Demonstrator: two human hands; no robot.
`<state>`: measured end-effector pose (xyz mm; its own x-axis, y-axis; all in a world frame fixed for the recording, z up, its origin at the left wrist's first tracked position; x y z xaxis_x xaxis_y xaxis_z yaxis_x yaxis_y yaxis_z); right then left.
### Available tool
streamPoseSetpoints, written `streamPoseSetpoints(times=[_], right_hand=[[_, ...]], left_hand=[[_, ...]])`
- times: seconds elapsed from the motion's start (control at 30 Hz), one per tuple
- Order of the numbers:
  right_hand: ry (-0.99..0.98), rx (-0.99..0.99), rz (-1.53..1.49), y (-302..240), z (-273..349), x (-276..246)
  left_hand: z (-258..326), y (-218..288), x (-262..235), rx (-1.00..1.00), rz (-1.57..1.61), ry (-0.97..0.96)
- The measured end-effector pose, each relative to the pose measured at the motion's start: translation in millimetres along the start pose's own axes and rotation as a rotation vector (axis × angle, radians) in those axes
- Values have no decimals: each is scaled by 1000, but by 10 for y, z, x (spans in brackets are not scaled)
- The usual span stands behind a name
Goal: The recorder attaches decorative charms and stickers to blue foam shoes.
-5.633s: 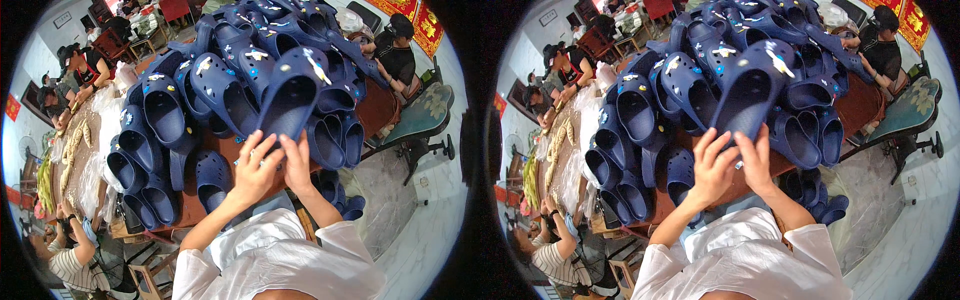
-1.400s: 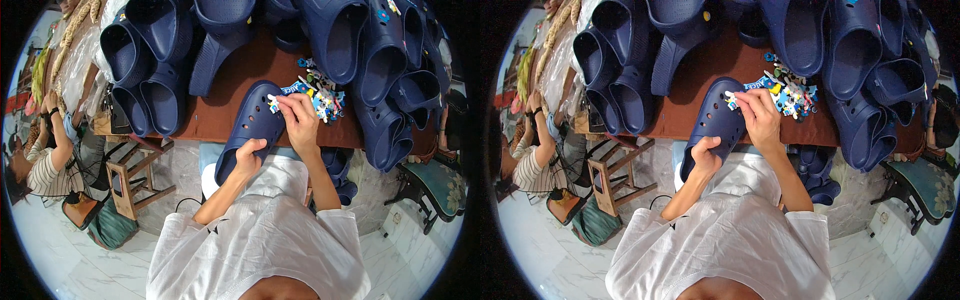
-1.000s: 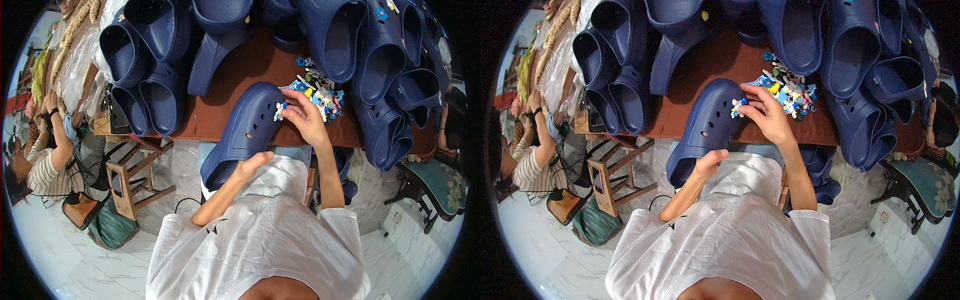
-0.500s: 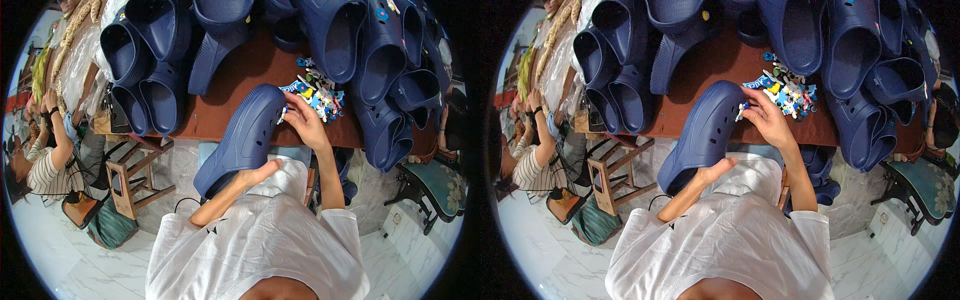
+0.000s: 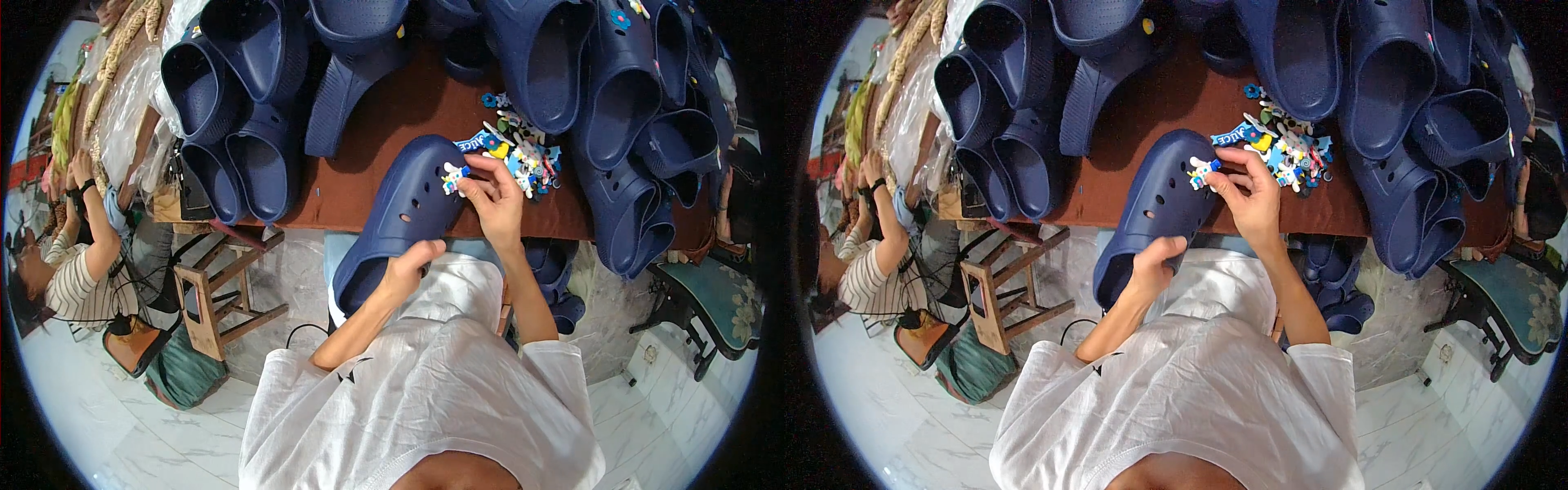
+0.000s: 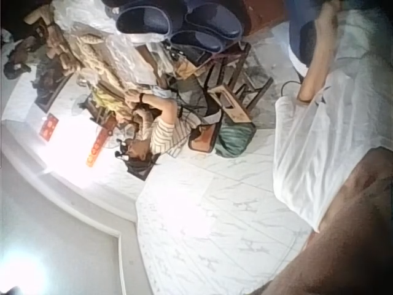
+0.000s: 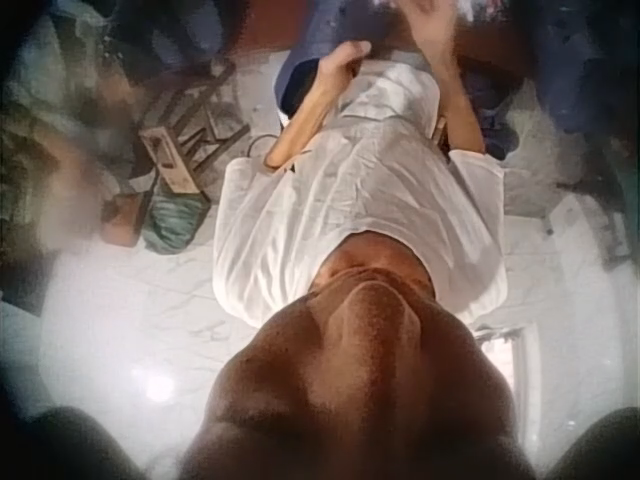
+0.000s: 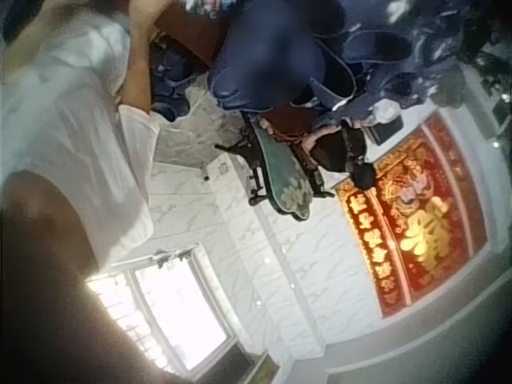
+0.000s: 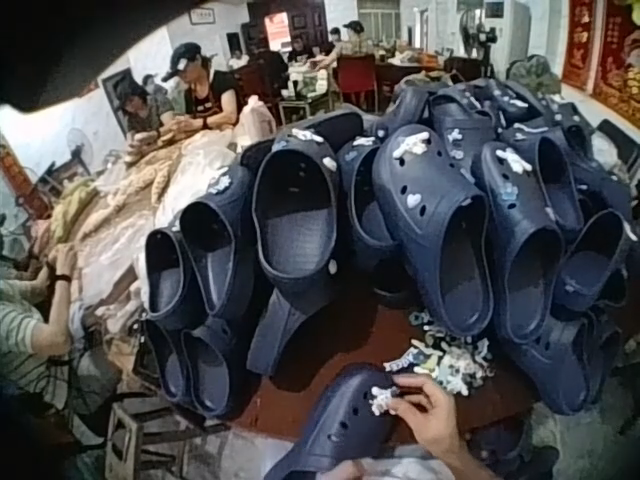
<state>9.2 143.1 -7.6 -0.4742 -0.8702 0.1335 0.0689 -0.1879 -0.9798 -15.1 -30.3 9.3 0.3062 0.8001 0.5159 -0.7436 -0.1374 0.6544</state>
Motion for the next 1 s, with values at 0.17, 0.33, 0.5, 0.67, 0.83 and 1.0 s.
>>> streamPoseSetpoints(times=[0.17, 0.33, 0.5, 0.67, 0.83, 1.0], right_hand=[[166, -293, 445, -95, -5, 56], [117, -352, 559, -161, -53, 78], [86, -396, 606, -173, -93, 89], [61, -428, 626, -192, -143, 123], [129, -447, 680, -33, -148, 233], [172, -312, 497, -60, -95, 119]], left_hand=[[-144, 169, 89, -95, 469, 37], [-175, 188, 60, -123, 491, 31], [-203, 151, 11, -121, 445, 18], [-203, 163, -8, -119, 433, -9], [-194, 182, 95, -61, 460, 60], [-144, 111, 51, -100, 400, 101]])
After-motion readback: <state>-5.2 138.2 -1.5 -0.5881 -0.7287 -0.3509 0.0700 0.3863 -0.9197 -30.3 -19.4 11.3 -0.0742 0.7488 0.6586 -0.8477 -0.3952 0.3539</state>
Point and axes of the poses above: each hand's wrist, its own z-axis away from the middle knuckle, its own x-axis out of the palm, y = z × x, the point moved 1 cm from there along -z, towards the middle knuckle
